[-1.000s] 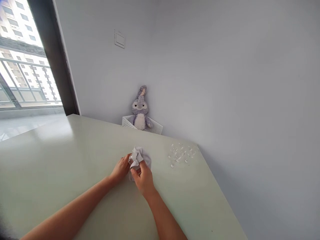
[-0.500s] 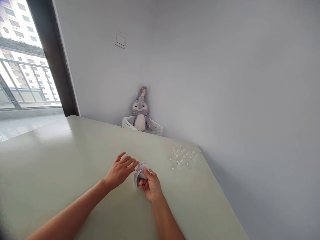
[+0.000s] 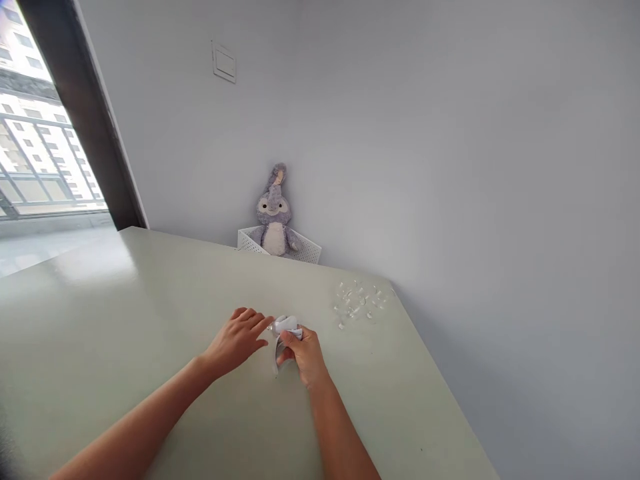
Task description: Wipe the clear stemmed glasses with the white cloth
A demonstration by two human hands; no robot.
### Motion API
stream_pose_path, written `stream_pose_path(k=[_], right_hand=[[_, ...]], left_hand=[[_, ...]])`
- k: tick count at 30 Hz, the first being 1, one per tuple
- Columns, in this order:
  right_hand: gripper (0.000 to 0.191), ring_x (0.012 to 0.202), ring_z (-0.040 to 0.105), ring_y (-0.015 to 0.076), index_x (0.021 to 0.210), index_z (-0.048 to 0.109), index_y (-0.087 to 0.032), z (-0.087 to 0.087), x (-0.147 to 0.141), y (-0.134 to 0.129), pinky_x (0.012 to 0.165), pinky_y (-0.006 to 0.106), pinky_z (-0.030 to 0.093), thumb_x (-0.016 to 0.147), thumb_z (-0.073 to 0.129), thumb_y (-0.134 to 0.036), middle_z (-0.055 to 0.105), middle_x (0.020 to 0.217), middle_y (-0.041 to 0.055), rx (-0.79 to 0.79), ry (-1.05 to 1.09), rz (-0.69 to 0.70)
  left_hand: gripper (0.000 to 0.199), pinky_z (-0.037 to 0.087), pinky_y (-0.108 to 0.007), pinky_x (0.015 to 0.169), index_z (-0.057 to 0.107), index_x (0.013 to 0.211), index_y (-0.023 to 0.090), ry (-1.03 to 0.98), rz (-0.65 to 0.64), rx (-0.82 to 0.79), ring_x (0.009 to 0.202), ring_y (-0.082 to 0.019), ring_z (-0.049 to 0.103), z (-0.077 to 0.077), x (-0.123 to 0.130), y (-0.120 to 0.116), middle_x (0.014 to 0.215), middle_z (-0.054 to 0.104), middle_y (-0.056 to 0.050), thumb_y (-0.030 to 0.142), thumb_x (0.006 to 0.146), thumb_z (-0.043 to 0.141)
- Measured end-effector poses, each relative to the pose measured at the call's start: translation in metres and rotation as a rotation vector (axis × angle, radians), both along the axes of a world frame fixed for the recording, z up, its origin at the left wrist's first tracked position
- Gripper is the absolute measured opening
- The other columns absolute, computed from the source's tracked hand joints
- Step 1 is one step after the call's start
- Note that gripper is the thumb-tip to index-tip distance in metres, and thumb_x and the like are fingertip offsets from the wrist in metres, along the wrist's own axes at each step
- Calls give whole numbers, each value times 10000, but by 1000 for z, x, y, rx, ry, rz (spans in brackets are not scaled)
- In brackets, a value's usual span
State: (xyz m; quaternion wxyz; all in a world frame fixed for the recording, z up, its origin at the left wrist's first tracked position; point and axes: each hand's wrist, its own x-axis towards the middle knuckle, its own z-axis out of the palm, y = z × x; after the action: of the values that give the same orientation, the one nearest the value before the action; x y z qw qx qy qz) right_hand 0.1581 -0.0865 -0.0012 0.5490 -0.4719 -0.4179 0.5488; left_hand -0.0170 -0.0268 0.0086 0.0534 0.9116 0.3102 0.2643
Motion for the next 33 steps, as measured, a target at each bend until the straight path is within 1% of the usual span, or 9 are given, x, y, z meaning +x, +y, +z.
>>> stream_pose_path(k=[3,6,9,14,16,20,24,30,33], right_hand=[[316,483,551,121,811,621,-137,9,1,-6,498,271,472,642,685,-397,581,613,-10,7,-17,181],[251,561,592,150,799,636,-136,26,12,-17,611,293,465,638,700,-317,606,588,-4,21,-196,424],[211,579,603,159,751,643,-130,32,23,-21,649,303,456,664,674,-320,612,575,6,11,-255,502],[263,458,564,136,760,622,-127,17,21,-9,493,274,444,673,657,-372,587,619,5,23,-154,161],[274,451,556,135,807,617,-133,16,17,-7,485,281,447,688,639,-378,580,626,-1,22,-144,137],[219,644,595,167,849,632,-158,29,16,-14,653,302,461,674,651,-288,609,685,-4,41,-388,377],[113,874,547,204,798,658,-202,48,18,-21,819,334,401,705,620,-251,641,793,10,232,-874,288],[229,1075,479,216,1024,610,-288,58,25,-30,878,350,397,826,495,-283,629,1008,26,422,-1102,95],[294,1185,397,225,1125,555,-284,57,31,-38,863,347,420,854,443,-279,580,1130,48,524,-1117,-192]], left_hand=[[208,336,-302,727,582,954,218,8,-61,-114,750,-170,491,1,-6,5,737,591,-34,338,822,475],[295,338,-231,576,577,790,195,37,-244,-527,618,-124,462,2,-14,8,652,549,1,429,837,404],[387,347,-211,528,543,729,180,90,-409,-838,559,-102,448,3,-13,4,629,530,12,445,866,296],[282,363,-308,712,556,934,202,-26,-52,-297,757,-173,493,3,0,-6,786,581,-42,426,816,433],[264,348,-316,721,572,908,200,-22,-10,-184,744,-173,480,0,1,-5,730,571,-37,414,805,459],[282,307,-222,527,570,721,182,-22,-135,-602,538,-96,393,-6,-7,5,560,460,27,436,786,467],[366,333,-217,486,569,679,147,-115,-366,-1123,476,-78,366,-6,-16,15,494,405,40,508,715,517],[381,402,-258,543,578,611,146,-254,-324,-1218,555,-131,481,6,-26,20,463,430,15,519,679,536],[382,384,-233,528,509,516,160,-331,-275,-1201,715,-181,534,9,-28,22,450,407,2,502,685,537]])
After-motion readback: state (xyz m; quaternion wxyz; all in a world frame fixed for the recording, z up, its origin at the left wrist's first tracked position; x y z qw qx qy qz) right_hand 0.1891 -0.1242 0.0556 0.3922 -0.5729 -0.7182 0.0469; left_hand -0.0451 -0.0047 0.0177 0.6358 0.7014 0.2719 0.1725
